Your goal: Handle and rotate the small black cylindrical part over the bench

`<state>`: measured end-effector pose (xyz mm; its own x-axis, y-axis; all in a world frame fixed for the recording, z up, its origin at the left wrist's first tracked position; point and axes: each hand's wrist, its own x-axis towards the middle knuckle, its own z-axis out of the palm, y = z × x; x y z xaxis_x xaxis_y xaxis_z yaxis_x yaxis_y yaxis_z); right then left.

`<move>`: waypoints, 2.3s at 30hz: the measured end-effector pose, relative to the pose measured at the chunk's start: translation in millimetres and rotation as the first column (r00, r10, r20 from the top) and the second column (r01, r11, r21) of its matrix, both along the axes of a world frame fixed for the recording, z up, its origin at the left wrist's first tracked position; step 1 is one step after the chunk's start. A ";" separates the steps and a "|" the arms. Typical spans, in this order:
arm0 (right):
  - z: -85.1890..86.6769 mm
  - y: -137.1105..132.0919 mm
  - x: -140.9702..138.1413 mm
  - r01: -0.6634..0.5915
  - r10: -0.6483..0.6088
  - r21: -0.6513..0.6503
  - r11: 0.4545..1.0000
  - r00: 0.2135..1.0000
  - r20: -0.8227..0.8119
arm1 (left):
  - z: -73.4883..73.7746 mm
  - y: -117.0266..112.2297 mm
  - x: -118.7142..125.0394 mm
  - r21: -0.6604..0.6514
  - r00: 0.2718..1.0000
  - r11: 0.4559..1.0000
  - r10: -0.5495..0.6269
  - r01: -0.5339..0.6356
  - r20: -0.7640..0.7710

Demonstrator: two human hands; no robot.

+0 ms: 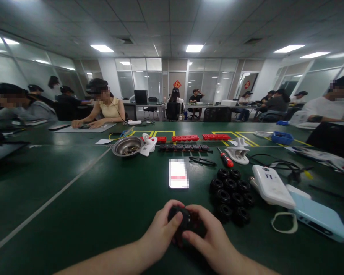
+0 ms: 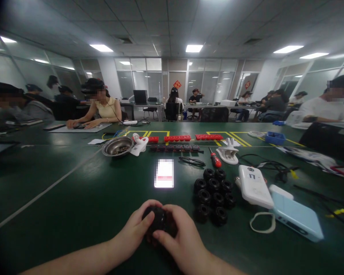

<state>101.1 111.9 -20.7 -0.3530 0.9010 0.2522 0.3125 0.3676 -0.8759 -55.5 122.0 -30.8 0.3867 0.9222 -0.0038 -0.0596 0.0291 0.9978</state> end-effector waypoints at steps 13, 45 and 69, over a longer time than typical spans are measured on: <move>-3.9 7.4 2.0 0.032 -0.044 0.069 0.997 0.983 0.176 | 0.1 -2.9 -1.3 0.040 0.996 0.997 0.069 -0.067 -0.058; -3.3 6.5 2.1 -0.033 0.033 -0.020 0.999 0.999 -0.006 | 5.4 -3.7 1.7 0.002 0.995 0.995 0.103 -0.103 0.003; -8.1 10.8 2.0 0.034 -0.032 -0.064 0.997 0.999 0.025 | 3.9 1.8 0.8 -0.037 0.992 0.994 0.103 -0.105 -0.071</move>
<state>103.1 122.7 -28.8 -0.3281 0.9264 0.1849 0.3445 0.2996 -0.8897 -54.6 123.8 -26.9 0.2863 0.9559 -0.0655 0.0040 0.0672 0.9977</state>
